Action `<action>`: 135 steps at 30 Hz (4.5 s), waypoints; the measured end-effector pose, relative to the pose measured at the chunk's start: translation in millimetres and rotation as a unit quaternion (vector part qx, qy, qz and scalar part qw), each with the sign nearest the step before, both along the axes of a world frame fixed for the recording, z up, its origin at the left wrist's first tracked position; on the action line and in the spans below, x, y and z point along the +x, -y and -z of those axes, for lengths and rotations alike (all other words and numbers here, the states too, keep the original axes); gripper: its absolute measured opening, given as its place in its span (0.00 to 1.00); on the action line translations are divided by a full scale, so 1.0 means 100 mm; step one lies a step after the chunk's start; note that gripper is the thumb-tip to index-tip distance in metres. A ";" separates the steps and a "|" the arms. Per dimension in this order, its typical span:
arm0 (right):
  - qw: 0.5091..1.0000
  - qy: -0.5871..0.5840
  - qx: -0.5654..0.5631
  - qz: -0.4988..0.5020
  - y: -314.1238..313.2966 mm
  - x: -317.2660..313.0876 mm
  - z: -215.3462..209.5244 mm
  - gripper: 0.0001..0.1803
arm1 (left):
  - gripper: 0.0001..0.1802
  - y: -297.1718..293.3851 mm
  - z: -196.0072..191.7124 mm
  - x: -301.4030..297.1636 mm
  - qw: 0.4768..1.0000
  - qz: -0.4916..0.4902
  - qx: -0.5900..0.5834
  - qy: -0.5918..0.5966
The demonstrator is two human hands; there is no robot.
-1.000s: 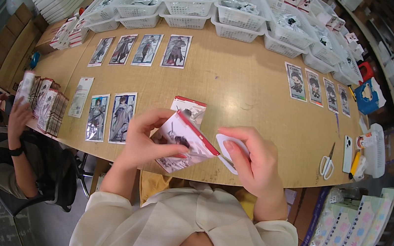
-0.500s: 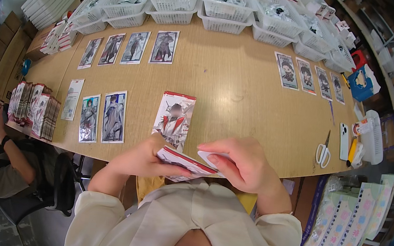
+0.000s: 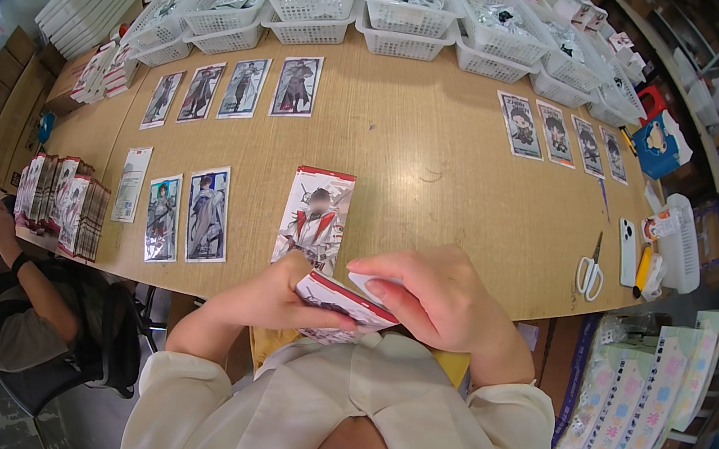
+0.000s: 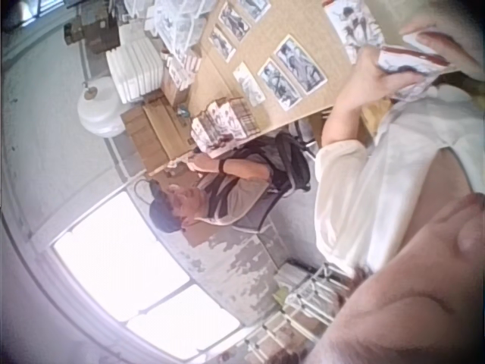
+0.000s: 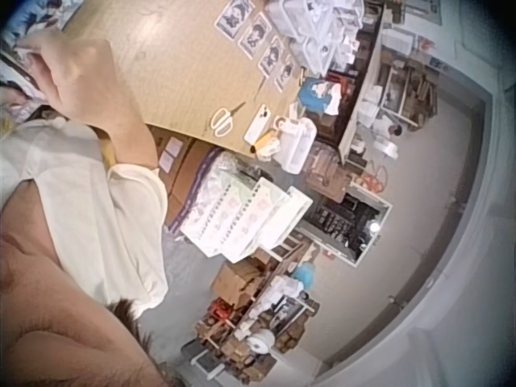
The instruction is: The person sits at a table and opens multiple sealed card packs using scissors. They cut the tops of the packs, remove the illustrated cards inside, and place them on the table surface. The person handles the packs and cards repeatedly, organizing the contents as they work.
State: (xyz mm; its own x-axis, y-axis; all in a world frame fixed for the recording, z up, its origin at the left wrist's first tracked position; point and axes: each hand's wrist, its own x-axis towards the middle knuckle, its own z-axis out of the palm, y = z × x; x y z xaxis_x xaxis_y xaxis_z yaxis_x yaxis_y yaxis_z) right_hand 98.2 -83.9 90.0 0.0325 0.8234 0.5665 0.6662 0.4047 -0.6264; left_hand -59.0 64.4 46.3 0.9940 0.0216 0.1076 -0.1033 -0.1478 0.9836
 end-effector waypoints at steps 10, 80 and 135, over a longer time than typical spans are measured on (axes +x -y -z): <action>0.999 -0.006 -0.052 -0.010 -0.01 -0.05 0.05 0.10 | 0.10 -0.05 -0.05 -0.05 0.999 0.026 0.024 -0.036; 0.960 -0.220 0.066 0.159 -0.57 -0.19 0.47 0.05 | 0.42 -0.34 0.21 0.14 0.649 -0.434 0.585 0.221; 0.831 -0.532 -0.153 0.047 -1.69 1.01 0.34 0.21 | 0.38 -0.99 0.48 0.52 0.773 -0.006 -0.634 -0.034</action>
State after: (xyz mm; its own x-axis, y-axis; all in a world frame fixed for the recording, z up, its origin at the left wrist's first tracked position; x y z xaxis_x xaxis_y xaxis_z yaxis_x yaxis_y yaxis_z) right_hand 199.3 84.8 56.0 0.4537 0.8892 -0.0596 -0.3121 0.0958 -0.9452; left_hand -6.9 163.8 -1.7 0.9953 0.0763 -0.0599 -0.0514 0.9384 0.3416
